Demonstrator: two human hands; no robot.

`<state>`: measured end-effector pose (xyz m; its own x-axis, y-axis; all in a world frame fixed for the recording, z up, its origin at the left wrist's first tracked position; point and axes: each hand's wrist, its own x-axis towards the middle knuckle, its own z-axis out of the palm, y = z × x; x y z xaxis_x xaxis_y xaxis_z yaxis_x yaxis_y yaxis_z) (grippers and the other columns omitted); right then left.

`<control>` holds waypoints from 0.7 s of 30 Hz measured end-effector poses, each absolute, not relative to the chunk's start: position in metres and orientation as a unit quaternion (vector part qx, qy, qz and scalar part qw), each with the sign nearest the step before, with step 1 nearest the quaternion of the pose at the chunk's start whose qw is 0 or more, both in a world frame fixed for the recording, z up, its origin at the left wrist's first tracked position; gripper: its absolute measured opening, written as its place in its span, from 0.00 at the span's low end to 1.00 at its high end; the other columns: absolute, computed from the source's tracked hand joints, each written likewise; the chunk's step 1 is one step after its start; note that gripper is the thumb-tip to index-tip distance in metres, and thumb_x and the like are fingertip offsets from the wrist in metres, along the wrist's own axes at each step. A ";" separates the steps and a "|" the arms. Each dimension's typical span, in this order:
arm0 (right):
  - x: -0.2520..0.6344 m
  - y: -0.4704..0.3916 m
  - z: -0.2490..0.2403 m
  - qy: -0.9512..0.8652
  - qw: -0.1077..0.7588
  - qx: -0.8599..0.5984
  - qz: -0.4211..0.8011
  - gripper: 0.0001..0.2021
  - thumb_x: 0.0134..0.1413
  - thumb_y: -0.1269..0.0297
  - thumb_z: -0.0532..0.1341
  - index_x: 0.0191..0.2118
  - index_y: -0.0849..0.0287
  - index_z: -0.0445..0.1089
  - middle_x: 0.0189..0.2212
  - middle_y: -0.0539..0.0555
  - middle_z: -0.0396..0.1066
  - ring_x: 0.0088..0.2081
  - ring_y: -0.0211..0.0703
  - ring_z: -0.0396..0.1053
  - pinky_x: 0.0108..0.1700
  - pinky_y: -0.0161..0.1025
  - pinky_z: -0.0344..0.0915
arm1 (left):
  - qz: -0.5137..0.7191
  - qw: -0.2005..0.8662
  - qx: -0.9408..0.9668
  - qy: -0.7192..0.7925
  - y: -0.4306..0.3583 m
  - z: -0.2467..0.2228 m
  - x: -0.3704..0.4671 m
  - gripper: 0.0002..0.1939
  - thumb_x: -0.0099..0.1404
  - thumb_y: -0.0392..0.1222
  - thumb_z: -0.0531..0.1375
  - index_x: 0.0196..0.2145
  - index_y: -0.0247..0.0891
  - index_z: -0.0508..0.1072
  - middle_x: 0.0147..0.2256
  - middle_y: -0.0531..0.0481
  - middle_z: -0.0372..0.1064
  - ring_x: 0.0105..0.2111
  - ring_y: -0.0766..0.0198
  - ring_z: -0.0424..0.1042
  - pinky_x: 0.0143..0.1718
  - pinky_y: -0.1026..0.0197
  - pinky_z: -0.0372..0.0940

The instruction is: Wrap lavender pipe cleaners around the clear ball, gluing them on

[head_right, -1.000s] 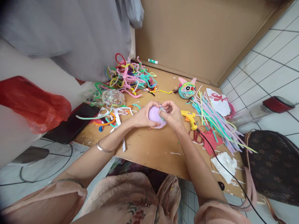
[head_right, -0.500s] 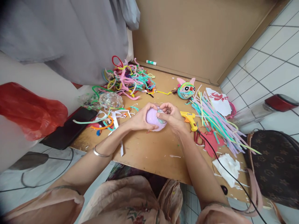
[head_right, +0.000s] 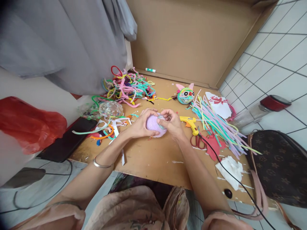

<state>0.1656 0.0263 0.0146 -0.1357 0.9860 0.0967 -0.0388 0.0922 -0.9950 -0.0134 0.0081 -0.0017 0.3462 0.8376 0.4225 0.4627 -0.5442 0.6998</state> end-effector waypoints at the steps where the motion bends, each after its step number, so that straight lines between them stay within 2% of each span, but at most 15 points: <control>1: 0.166 0.026 0.014 -0.549 0.496 -0.430 0.517 0.23 0.23 0.58 0.76 0.31 0.56 0.69 0.27 0.45 0.61 0.29 0.33 0.57 0.31 0.34 0.56 | 0.394 0.235 0.787 0.412 0.008 -0.001 -0.014 0.33 0.46 0.46 0.72 0.48 0.42 0.65 0.55 0.43 0.64 0.57 0.46 0.64 0.59 0.42 0.60; 10: 0.166 0.024 0.018 -0.557 0.487 -0.429 0.518 0.22 0.26 0.59 0.75 0.32 0.55 0.69 0.28 0.45 0.60 0.30 0.35 0.58 0.30 0.34 0.56 | 0.392 0.236 0.785 0.417 0.005 0.001 -0.014 0.33 0.47 0.46 0.71 0.50 0.42 0.65 0.51 0.44 0.66 0.53 0.47 0.66 0.57 0.43 0.62; 21: 0.164 0.022 0.020 -0.549 0.487 -0.435 0.521 0.21 0.25 0.60 0.73 0.31 0.56 0.69 0.28 0.45 0.60 0.30 0.35 0.57 0.30 0.34 0.55 | 0.406 0.243 0.777 0.416 0.002 0.001 -0.012 0.35 0.47 0.45 0.71 0.52 0.42 0.64 0.54 0.44 0.66 0.56 0.47 0.66 0.59 0.44 0.62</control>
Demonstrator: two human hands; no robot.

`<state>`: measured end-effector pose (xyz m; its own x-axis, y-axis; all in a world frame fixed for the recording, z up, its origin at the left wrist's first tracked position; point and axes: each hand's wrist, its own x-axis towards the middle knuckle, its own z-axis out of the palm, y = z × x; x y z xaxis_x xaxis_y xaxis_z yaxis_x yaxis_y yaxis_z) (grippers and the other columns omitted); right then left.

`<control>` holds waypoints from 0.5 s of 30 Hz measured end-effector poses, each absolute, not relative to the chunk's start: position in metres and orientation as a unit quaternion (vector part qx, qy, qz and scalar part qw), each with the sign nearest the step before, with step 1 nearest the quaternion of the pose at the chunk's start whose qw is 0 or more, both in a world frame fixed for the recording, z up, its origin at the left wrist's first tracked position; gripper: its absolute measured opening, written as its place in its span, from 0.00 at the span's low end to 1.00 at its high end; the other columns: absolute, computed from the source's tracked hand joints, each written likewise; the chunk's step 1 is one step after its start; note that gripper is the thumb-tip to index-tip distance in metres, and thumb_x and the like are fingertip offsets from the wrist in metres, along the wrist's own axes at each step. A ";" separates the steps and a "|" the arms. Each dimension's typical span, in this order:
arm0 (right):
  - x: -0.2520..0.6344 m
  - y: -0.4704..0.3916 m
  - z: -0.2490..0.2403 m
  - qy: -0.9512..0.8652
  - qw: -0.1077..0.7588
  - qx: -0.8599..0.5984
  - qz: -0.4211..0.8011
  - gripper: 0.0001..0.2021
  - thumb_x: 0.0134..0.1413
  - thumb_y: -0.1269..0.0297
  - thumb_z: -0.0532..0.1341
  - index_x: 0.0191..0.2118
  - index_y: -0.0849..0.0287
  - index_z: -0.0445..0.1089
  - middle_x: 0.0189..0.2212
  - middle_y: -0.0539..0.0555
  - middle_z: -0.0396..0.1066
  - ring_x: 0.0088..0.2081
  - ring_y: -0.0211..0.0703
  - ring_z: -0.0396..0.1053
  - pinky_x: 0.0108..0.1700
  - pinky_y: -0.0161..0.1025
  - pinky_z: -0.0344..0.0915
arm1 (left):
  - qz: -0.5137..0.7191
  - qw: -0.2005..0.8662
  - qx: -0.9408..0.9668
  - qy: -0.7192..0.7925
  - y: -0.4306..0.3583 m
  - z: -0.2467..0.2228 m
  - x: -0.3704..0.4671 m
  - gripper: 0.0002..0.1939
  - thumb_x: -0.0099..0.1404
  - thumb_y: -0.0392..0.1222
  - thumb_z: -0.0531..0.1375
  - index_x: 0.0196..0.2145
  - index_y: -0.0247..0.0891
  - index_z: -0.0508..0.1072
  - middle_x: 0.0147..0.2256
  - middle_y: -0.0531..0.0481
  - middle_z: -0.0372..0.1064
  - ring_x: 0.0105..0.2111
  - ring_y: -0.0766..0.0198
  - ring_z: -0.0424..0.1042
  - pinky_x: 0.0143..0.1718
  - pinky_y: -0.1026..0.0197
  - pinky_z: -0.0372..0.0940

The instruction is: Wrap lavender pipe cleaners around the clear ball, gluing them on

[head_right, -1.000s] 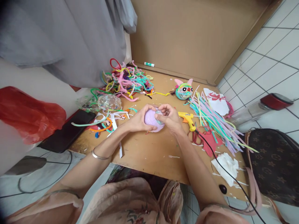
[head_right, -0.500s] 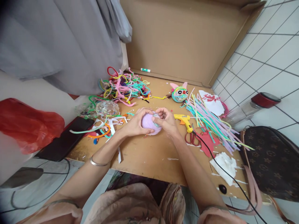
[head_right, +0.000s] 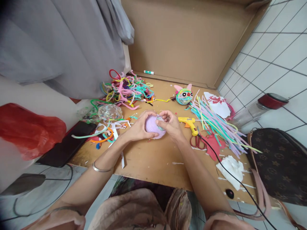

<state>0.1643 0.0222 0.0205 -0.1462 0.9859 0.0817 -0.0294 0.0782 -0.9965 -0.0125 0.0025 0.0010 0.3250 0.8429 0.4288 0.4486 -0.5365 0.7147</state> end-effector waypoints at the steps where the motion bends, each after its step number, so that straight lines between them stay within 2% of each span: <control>1: 0.164 0.022 0.020 -0.550 0.487 -0.435 0.521 0.21 0.26 0.60 0.73 0.32 0.56 0.69 0.28 0.45 0.60 0.30 0.35 0.57 0.30 0.34 0.55 | 0.410 0.241 0.777 0.412 0.002 0.001 -0.013 0.35 0.47 0.45 0.71 0.51 0.42 0.64 0.54 0.44 0.66 0.56 0.47 0.66 0.59 0.44 0.62; 7: 0.165 0.023 0.017 -0.545 0.488 -0.435 0.524 0.21 0.26 0.60 0.74 0.32 0.57 0.69 0.28 0.45 0.61 0.31 0.35 0.58 0.31 0.34 0.56 | 0.419 0.232 0.786 0.391 0.003 0.001 -0.014 0.33 0.48 0.46 0.71 0.50 0.41 0.64 0.53 0.42 0.65 0.56 0.48 0.66 0.59 0.45 0.62; 15: 0.166 0.026 0.012 -0.531 0.496 -0.432 0.534 0.23 0.25 0.58 0.76 0.32 0.56 0.68 0.28 0.45 0.60 0.29 0.33 0.58 0.29 0.34 0.57 | 0.413 0.213 0.803 0.373 0.001 0.005 -0.017 0.26 0.54 0.48 0.69 0.47 0.41 0.67 0.56 0.40 0.65 0.58 0.48 0.66 0.60 0.44 0.62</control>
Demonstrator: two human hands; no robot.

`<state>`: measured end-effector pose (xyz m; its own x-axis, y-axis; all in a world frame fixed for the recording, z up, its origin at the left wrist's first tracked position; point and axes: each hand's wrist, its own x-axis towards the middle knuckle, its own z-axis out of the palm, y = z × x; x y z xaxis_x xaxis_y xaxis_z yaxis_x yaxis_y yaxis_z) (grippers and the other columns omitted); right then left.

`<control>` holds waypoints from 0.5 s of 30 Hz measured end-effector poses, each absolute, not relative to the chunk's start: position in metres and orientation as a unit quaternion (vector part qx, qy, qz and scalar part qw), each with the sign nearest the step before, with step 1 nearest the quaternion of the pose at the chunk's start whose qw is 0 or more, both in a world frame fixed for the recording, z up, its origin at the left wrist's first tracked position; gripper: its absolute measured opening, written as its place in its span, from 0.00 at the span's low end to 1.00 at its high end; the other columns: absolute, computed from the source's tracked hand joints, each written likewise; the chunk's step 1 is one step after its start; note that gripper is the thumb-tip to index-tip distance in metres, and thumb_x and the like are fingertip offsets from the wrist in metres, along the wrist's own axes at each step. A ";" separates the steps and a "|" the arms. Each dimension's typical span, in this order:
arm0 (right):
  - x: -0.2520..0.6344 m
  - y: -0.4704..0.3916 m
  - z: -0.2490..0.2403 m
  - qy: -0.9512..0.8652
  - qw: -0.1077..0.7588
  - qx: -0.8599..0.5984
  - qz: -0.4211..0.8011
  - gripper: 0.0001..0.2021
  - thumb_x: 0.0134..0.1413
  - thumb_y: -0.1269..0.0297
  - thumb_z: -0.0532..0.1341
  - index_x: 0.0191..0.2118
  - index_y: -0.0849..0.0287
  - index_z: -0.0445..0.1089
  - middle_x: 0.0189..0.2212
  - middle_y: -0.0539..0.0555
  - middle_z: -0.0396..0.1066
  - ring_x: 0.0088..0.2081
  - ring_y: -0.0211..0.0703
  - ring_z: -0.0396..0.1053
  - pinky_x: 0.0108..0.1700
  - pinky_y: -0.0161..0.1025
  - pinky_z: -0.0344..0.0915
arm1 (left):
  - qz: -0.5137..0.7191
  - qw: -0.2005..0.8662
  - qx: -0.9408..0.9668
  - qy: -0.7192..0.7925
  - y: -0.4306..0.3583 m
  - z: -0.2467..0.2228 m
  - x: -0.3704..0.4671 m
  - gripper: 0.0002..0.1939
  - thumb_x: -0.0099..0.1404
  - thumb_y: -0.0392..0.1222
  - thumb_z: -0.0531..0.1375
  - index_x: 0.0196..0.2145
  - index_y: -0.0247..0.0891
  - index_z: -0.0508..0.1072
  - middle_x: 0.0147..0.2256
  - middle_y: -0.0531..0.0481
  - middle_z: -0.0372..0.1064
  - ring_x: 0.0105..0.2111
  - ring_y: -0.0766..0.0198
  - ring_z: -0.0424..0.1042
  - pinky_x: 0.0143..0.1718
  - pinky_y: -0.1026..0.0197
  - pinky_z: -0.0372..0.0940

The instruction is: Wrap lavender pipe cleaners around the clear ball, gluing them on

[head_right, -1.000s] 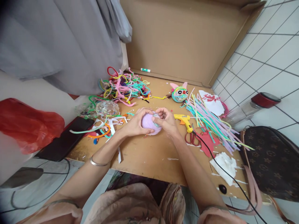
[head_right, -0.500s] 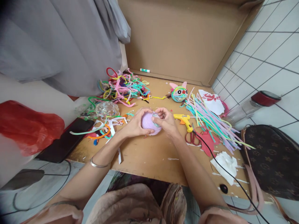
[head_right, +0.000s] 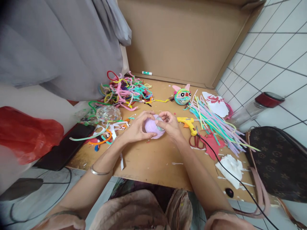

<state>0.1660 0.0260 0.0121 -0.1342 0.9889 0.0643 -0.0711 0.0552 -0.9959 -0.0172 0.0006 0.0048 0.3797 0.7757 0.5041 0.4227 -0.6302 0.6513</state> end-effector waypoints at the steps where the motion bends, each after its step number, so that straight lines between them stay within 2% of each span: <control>1: 0.166 0.026 0.012 -0.530 0.496 -0.432 0.535 0.24 0.25 0.57 0.76 0.32 0.56 0.68 0.28 0.45 0.60 0.29 0.33 0.57 0.29 0.34 0.57 | 0.412 0.216 0.803 0.372 0.000 0.005 -0.017 0.25 0.54 0.48 0.69 0.48 0.41 0.67 0.56 0.40 0.65 0.58 0.48 0.66 0.60 0.44 0.62; 6: 0.166 0.026 0.012 -0.532 0.494 -0.433 0.535 0.24 0.25 0.57 0.76 0.32 0.55 0.68 0.28 0.45 0.60 0.28 0.33 0.57 0.29 0.33 0.58 | 0.410 0.225 0.805 0.365 0.002 0.003 -0.018 0.27 0.55 0.48 0.68 0.51 0.42 0.67 0.56 0.41 0.65 0.59 0.49 0.66 0.61 0.44 0.62; 15: 0.164 0.027 0.012 -0.521 0.500 -0.441 0.532 0.25 0.23 0.56 0.76 0.32 0.56 0.68 0.27 0.45 0.60 0.28 0.33 0.58 0.28 0.33 0.58 | 0.412 0.244 0.799 0.364 0.003 0.003 -0.019 0.28 0.54 0.46 0.68 0.51 0.41 0.68 0.57 0.40 0.65 0.60 0.49 0.65 0.62 0.44 0.61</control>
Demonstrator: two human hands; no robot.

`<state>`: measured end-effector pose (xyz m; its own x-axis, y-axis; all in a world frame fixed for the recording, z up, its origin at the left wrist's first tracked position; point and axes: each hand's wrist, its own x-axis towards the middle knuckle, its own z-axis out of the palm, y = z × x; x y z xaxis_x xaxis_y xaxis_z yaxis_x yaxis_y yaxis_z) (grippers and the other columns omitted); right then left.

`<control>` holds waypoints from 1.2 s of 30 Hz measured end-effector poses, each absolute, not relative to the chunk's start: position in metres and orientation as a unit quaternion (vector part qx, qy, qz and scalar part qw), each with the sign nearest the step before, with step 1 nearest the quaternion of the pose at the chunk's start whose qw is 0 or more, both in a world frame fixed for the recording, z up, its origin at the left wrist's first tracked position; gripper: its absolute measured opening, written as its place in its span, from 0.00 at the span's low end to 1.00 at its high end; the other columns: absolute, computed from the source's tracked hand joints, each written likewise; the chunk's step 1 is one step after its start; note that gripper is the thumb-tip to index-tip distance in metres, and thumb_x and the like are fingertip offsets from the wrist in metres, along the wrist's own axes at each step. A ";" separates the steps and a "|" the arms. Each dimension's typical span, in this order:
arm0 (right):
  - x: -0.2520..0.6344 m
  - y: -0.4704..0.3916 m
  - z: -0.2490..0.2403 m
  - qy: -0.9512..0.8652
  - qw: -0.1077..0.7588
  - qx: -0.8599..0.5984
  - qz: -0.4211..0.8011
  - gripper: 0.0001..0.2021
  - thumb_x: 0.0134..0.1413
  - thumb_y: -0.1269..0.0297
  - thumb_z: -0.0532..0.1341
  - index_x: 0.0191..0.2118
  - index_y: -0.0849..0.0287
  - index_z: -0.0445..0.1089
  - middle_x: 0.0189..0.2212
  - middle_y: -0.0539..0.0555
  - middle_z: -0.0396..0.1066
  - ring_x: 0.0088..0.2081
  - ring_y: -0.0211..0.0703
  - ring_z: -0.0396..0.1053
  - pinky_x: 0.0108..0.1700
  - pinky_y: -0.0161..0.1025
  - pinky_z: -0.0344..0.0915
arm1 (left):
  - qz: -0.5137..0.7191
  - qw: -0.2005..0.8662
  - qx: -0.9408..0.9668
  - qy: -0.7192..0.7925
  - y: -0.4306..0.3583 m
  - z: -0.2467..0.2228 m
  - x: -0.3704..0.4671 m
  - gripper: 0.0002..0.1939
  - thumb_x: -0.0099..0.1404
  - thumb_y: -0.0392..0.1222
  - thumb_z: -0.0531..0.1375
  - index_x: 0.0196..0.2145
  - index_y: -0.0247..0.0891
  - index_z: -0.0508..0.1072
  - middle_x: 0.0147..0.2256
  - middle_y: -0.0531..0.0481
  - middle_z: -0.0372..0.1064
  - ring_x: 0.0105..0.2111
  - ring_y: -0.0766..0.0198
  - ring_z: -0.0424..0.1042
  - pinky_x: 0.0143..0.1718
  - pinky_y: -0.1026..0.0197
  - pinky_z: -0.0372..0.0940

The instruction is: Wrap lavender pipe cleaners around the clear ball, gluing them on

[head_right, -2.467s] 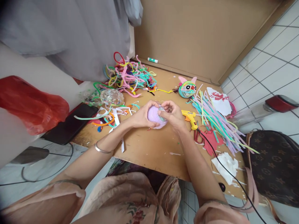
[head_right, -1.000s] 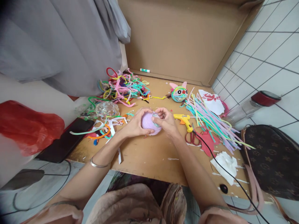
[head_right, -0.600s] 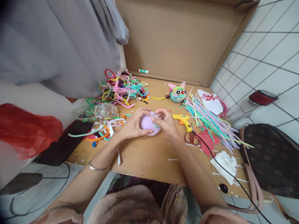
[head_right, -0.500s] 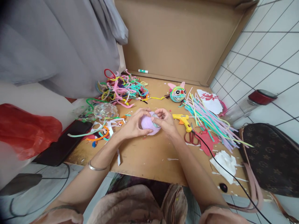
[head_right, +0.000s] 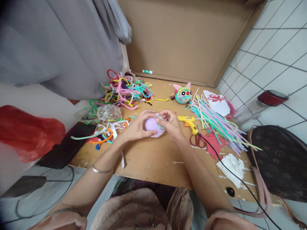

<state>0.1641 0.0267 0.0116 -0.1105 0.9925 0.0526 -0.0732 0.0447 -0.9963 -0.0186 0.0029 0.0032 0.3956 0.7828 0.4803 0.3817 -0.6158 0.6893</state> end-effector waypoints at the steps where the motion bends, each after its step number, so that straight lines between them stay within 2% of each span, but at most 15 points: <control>1: 0.164 0.027 0.012 -0.523 0.499 -0.441 0.532 0.25 0.23 0.57 0.76 0.32 0.56 0.68 0.27 0.45 0.61 0.28 0.33 0.58 0.28 0.33 0.58 | 0.409 0.244 0.799 0.367 0.003 0.003 -0.019 0.27 0.54 0.45 0.68 0.51 0.41 0.68 0.57 0.40 0.65 0.60 0.49 0.65 0.62 0.44 0.61; 10: 0.164 0.027 0.012 -0.531 0.500 -0.429 0.532 0.25 0.25 0.54 0.77 0.32 0.56 0.69 0.27 0.45 0.62 0.28 0.34 0.58 0.29 0.34 0.58 | 0.412 0.243 0.797 0.369 0.003 0.004 -0.019 0.26 0.54 0.45 0.67 0.50 0.41 0.68 0.55 0.41 0.66 0.57 0.49 0.67 0.59 0.45 0.63; 16: 0.164 0.026 0.014 -0.533 0.503 -0.408 0.545 0.24 0.30 0.49 0.75 0.31 0.55 0.68 0.28 0.47 0.67 0.30 0.36 0.61 0.33 0.36 0.61 | 0.407 0.247 0.796 0.372 0.004 0.003 -0.019 0.26 0.55 0.46 0.67 0.51 0.41 0.68 0.55 0.41 0.66 0.56 0.50 0.67 0.60 0.44 0.62; 26: 0.165 0.025 0.011 -0.526 0.504 -0.421 0.540 0.22 0.28 0.55 0.74 0.32 0.55 0.68 0.25 0.45 0.65 0.28 0.36 0.63 0.30 0.35 0.60 | 0.402 0.245 0.803 0.366 0.002 0.006 -0.019 0.27 0.55 0.43 0.65 0.51 0.39 0.66 0.55 0.40 0.65 0.57 0.50 0.67 0.61 0.45 0.61; 33: 0.169 0.022 0.008 -0.520 0.522 -0.413 0.534 0.21 0.30 0.55 0.74 0.32 0.56 0.68 0.28 0.47 0.67 0.31 0.36 0.64 0.34 0.36 0.62 | 0.389 0.228 0.810 0.376 0.004 0.003 -0.020 0.27 0.56 0.45 0.65 0.52 0.42 0.65 0.58 0.40 0.63 0.61 0.49 0.64 0.63 0.42 0.58; 36: 0.169 0.020 0.008 -0.522 0.525 -0.406 0.535 0.20 0.31 0.55 0.74 0.32 0.55 0.68 0.29 0.47 0.67 0.32 0.36 0.64 0.35 0.37 0.62 | 0.383 0.220 0.812 0.381 0.005 0.000 -0.020 0.29 0.55 0.51 0.68 0.52 0.42 0.64 0.59 0.39 0.62 0.61 0.48 0.63 0.63 0.42 0.59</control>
<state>0.1692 0.0204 0.0078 -0.1180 0.9865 0.1140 -0.1384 0.0973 -0.9856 -0.0200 0.0052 0.0000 0.4155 0.7879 0.4545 0.4510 -0.6124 0.6493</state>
